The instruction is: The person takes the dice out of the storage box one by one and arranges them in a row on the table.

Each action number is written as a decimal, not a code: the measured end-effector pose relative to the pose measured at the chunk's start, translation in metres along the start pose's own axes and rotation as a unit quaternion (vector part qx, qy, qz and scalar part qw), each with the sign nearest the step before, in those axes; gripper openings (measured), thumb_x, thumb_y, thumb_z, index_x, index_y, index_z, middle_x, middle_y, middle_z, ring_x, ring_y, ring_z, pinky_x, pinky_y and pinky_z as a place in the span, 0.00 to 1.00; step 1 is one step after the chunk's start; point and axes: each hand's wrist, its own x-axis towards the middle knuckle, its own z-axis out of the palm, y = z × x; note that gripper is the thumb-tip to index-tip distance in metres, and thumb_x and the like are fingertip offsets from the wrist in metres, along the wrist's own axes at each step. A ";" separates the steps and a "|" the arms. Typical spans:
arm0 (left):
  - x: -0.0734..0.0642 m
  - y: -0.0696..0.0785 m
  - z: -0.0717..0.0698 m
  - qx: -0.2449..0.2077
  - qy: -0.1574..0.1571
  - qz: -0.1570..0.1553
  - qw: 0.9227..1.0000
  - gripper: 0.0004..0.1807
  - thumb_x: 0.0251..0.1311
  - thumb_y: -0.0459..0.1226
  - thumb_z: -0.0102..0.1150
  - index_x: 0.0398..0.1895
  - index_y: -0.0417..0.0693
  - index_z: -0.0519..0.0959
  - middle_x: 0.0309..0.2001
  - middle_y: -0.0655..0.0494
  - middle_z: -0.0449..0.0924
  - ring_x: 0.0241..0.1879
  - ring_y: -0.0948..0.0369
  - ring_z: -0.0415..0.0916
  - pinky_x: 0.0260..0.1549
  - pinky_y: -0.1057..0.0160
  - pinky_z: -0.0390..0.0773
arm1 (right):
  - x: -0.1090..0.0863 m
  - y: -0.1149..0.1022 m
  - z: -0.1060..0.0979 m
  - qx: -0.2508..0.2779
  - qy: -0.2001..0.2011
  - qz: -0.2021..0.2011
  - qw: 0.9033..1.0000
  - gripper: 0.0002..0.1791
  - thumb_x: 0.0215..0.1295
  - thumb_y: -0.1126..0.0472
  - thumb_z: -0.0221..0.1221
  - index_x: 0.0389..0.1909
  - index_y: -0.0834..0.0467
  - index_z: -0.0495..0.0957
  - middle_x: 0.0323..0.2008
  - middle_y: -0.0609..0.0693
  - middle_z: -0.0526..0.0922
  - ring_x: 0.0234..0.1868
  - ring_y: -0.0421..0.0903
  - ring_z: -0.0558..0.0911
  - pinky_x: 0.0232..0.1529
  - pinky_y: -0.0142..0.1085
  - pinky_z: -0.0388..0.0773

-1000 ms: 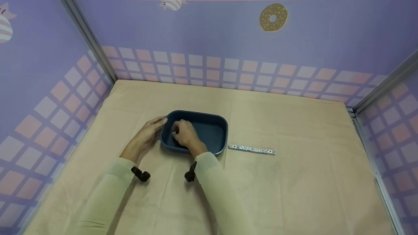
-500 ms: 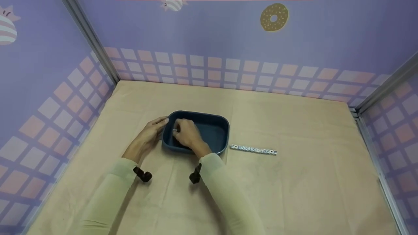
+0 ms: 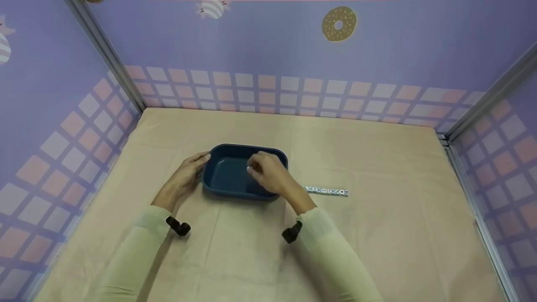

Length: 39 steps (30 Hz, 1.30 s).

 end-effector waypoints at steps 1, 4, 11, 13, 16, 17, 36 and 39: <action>0.000 0.000 -0.001 0.001 0.001 -0.001 1.000 0.26 0.77 0.50 0.60 0.72 0.51 0.77 0.65 0.48 0.81 0.63 0.53 0.81 0.58 0.57 0.81 | -0.006 0.004 -0.007 -0.002 0.006 -0.002 1.000 0.05 0.76 0.63 0.65 0.45 0.60 0.86 0.37 0.49 0.83 0.35 0.43 0.79 0.36 0.38 0.79; -0.001 0.001 -0.006 0.004 0.001 -0.006 1.000 0.25 0.79 0.49 0.59 0.72 0.52 0.76 0.65 0.47 0.81 0.62 0.52 0.81 0.57 0.58 0.82 | -0.028 0.016 -0.029 -0.008 0.025 0.001 1.000 0.05 0.75 0.64 0.65 0.44 0.61 0.86 0.37 0.48 0.84 0.35 0.43 0.81 0.37 0.39 0.81; 0.001 0.008 -0.006 -0.007 -0.006 0.002 1.000 0.26 0.78 0.49 0.60 0.72 0.50 0.77 0.65 0.46 0.81 0.63 0.51 0.80 0.58 0.58 0.82 | -0.085 0.052 -0.082 -0.040 0.080 0.051 0.995 0.06 0.71 0.68 0.69 0.45 0.64 0.85 0.38 0.50 0.87 0.37 0.44 0.85 0.39 0.32 0.82; 0.002 0.008 -0.006 -0.009 -0.007 0.003 1.000 0.26 0.78 0.49 0.60 0.72 0.50 0.77 0.65 0.45 0.81 0.63 0.51 0.80 0.57 0.57 0.82 | -0.101 0.064 -0.094 -0.054 0.085 0.068 0.993 0.07 0.70 0.69 0.69 0.46 0.65 0.85 0.37 0.51 0.87 0.37 0.46 0.85 0.39 0.27 0.80; 0.003 0.007 -0.005 -0.005 -0.011 0.003 1.000 0.26 0.78 0.49 0.60 0.73 0.50 0.76 0.66 0.46 0.80 0.64 0.51 0.80 0.58 0.56 0.81 | -0.126 0.082 -0.110 -0.078 0.087 0.092 0.989 0.07 0.68 0.71 0.69 0.45 0.66 0.85 0.38 0.53 0.87 0.37 0.48 0.85 0.39 0.25 0.79; 0.003 0.006 -0.005 -0.003 -0.013 0.003 1.000 0.26 0.78 0.49 0.60 0.73 0.50 0.76 0.66 0.46 0.80 0.64 0.51 0.80 0.58 0.56 0.81 | -0.135 0.087 -0.114 -0.085 0.086 0.100 0.988 0.07 0.68 0.71 0.69 0.45 0.66 0.85 0.38 0.54 0.87 0.37 0.49 0.85 0.39 0.24 0.78; 0.001 -0.001 -0.002 -0.013 -0.029 0.014 0.999 0.26 0.79 0.47 0.59 0.73 0.48 0.75 0.67 0.44 0.79 0.65 0.48 0.79 0.61 0.53 0.81 | -0.200 0.128 -0.124 -0.100 0.010 0.219 0.971 0.07 0.71 0.67 0.69 0.47 0.61 0.87 0.39 0.53 0.87 0.39 0.51 0.84 0.39 0.33 0.79; 0.001 -0.002 -0.002 -0.015 -0.028 0.015 0.999 0.25 0.79 0.47 0.59 0.73 0.48 0.75 0.67 0.43 0.79 0.65 0.47 0.79 0.61 0.52 0.81 | -0.198 0.128 -0.122 -0.099 0.001 0.220 0.970 0.08 0.70 0.68 0.69 0.47 0.61 0.86 0.39 0.52 0.87 0.39 0.50 0.83 0.39 0.33 0.79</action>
